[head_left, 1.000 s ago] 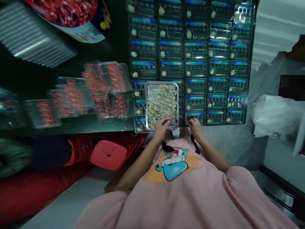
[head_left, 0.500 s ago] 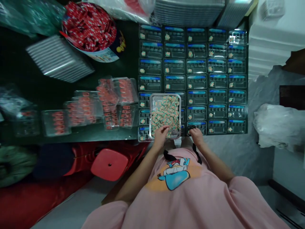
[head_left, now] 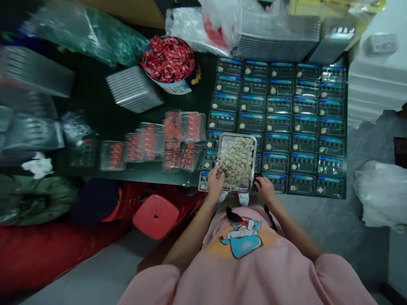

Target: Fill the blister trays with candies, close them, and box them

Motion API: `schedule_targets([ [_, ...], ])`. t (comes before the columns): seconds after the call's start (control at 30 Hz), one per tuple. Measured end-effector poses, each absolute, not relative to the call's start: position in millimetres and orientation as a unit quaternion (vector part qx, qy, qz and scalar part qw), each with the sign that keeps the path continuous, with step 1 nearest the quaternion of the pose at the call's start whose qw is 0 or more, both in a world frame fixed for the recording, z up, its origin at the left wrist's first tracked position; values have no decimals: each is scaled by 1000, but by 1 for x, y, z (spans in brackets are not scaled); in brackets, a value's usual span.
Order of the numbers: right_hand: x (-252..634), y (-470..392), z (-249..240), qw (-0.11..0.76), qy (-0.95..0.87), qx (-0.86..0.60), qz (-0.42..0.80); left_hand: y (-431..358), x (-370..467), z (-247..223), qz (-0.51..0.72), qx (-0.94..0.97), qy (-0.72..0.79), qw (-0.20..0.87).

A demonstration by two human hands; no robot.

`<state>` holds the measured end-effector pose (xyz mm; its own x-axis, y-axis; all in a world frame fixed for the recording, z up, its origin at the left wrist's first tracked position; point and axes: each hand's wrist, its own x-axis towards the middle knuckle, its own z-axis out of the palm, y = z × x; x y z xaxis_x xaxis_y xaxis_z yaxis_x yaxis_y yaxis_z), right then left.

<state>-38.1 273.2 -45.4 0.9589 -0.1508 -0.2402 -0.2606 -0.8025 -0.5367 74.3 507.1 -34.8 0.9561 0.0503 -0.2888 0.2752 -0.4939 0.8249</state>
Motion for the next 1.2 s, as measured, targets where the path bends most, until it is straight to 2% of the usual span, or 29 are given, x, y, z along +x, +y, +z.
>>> schedule_targets([
  [0.23, -19, 283, -45, 212, 132, -957, 150, 511, 77, -48, -126, 848, 111, 503],
  [0.5, -13, 287, -58, 212, 197, -934, 208, 513, 84, -42, -107, 864, 102, 481],
  [0.73, -10, 292, -59, 281, 246, -911, 175, 517, 91, -47, -125, 856, 113, 489],
  [0.87, -14, 291, -57, 389, 257, -872, 152, 520, 96, -47, -144, 834, 135, 516],
  [1.0, -21, 287, -52, 499, 240, -822, 135, 523, 102, -38, -166, 765, 191, 592],
  [1.2, -24, 295, -33, 568, 254, -777, 98, 529, 113, -10, -144, 653, 219, 710],
])
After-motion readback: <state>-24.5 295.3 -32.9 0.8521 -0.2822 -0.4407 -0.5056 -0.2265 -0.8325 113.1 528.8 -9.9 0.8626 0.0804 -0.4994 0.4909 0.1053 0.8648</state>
